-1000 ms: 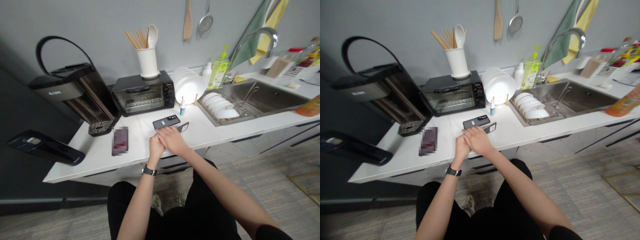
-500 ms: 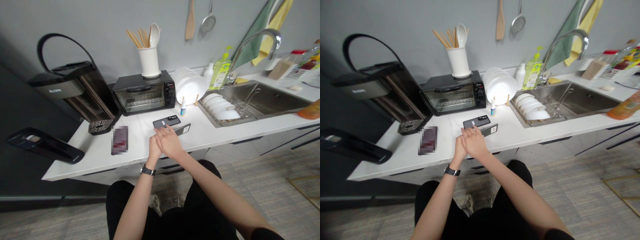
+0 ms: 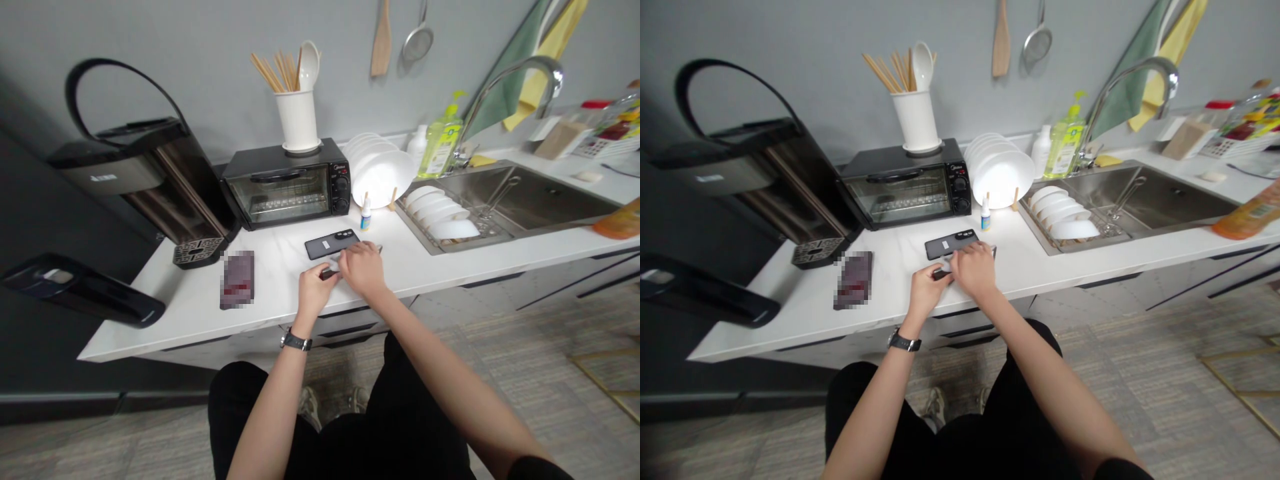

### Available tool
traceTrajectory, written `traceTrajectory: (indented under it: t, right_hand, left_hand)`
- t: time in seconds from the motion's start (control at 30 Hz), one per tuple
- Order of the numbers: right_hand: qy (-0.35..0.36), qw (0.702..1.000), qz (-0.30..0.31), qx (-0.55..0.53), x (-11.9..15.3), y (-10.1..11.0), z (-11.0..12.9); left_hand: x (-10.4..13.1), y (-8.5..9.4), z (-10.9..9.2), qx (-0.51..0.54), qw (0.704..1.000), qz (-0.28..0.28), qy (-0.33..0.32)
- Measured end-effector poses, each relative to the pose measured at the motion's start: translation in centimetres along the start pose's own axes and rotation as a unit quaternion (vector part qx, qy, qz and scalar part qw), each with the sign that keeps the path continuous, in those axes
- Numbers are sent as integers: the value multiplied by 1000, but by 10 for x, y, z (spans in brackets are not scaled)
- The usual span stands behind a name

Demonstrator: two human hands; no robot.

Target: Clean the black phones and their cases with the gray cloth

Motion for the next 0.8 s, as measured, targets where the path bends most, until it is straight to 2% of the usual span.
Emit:
traceTrajectory:
  t: [0.1,0.17,0.2,0.23,0.3,0.4,0.47,0.5,0.57,0.7,0.77,0.8]
  right_hand:
    - [78,994,4,-83,11,-2,58]
    - [127,984,4,-126,20,-1,71]
    - [145,980,5,-134,23,-1,67]
    - [154,979,6,-130,25,-1,57]
    - [129,987,4,-91,21,-2,20]
    - [20,1000,-1,-9,7,-2,-43]
    - [-50,998,-8,32,1,0,-63]
    - [-69,997,-11,42,-1,1,-61]
    - [-64,997,-12,30,-1,0,-35]
    - [74,991,7,-109,14,-3,56]
    - [130,979,13,-157,23,0,78]
    - [146,976,14,-163,26,1,78]
  left_hand:
    - [-2,6,3,-42,999,-14,-3]
    - [-3,8,4,-48,999,-17,1]
    - [-3,8,4,-48,999,-17,4]
    - [-3,7,5,-47,999,-16,7]
    - [-1,4,5,-33,999,-11,15]
    - [2,-2,0,16,1000,3,13]
    - [3,-3,-3,36,999,7,10]
    - [3,-3,-3,35,999,7,9]
    - [2,-1,-3,19,1000,0,7]
    - [-1,5,-2,-22,1000,-15,-4]
    - [-2,7,0,-31,999,-18,-4]
    - [-2,7,2,-33,999,-18,-3]
Point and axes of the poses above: each hand's wrist, its own x-axis away from the middle knuckle, its own y-axis out of the back of the hand, z = x × y, the point moved 10 cm from there along -x, towards the middle knuckle, and after that the axes turned 12 degrees about -z, right-handed, at the moved point
